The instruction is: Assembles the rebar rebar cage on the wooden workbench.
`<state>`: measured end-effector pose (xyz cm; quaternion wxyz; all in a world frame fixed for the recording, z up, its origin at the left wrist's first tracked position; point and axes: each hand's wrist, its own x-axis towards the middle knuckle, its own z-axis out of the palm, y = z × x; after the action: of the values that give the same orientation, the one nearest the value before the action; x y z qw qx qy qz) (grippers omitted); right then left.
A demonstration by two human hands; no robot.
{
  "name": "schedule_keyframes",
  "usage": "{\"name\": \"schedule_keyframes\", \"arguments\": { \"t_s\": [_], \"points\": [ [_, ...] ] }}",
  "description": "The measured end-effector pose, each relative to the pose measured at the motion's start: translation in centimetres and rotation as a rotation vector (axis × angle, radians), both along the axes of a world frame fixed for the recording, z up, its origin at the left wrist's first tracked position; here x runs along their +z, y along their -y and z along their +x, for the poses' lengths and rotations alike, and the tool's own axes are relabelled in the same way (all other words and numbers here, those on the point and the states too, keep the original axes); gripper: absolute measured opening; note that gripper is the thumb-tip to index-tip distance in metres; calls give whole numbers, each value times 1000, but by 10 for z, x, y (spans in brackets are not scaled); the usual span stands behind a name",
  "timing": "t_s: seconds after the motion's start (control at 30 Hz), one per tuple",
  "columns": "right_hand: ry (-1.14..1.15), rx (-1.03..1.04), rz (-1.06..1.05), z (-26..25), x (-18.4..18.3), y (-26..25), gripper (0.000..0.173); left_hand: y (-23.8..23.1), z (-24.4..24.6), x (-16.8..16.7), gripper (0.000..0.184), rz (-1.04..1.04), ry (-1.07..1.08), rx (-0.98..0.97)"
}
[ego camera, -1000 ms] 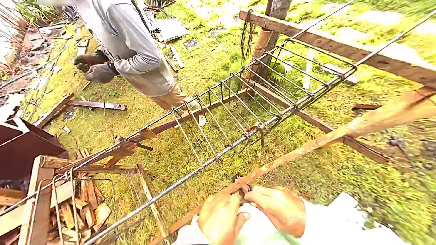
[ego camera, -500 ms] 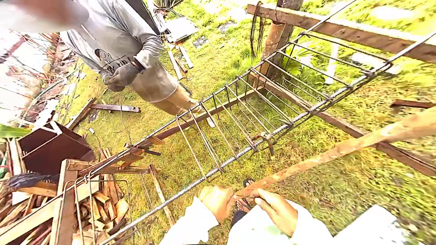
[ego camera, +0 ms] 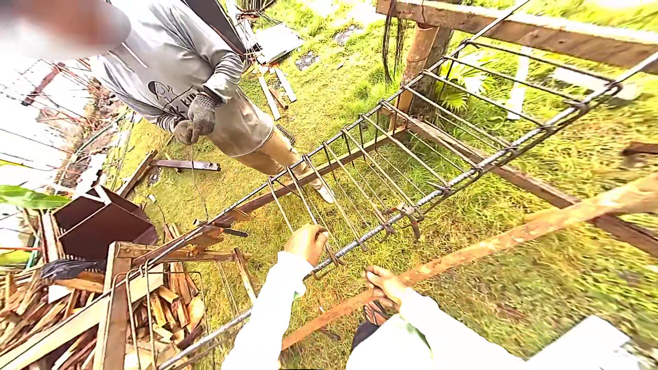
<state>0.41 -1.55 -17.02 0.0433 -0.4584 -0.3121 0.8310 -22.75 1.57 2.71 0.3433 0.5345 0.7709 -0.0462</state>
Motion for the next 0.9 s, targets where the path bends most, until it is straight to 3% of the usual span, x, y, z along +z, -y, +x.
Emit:
{"name": "schedule_keyframes", "arguments": {
  "t_s": [0.1, 0.2, 0.37, 0.47, 0.53, 0.63, 0.73, 0.83, 0.9],
  "points": [
    [-101, 1, 93, -32, 14, -7, 26, -16, 10, -16, 51, -131, -116, 43],
    [-102, -9, 138, -46, 19, -9, 24, -23, 17, -29, 67, -125, -155, 133],
    [-43, -48, 288, -49, 11, -16, 27, -21, 26, -35, 49, -7, -283, 175],
    [-53, -40, 377, -54, 8, -18, 28, -16, 32, -35, 49, 62, -458, 74],
    [-66, -86, 325, -61, 9, -15, 26, -14, 31, -34, 52, 70, -495, -45],
    [-67, -162, 224, -69, 17, -12, 25, -12, 29, -27, 56, -18, -484, -262],
    [-50, -191, 282, -72, 17, -13, 24, -10, 31, -14, 49, -117, -459, -328],
    [-6, -182, 382, -76, 25, -13, 26, 4, 36, -1, 47, -90, -360, -247],
    [-3, -174, 414, -77, 26, -13, 27, 22, 42, 4, 48, -25, -245, -91]
  ]
}}
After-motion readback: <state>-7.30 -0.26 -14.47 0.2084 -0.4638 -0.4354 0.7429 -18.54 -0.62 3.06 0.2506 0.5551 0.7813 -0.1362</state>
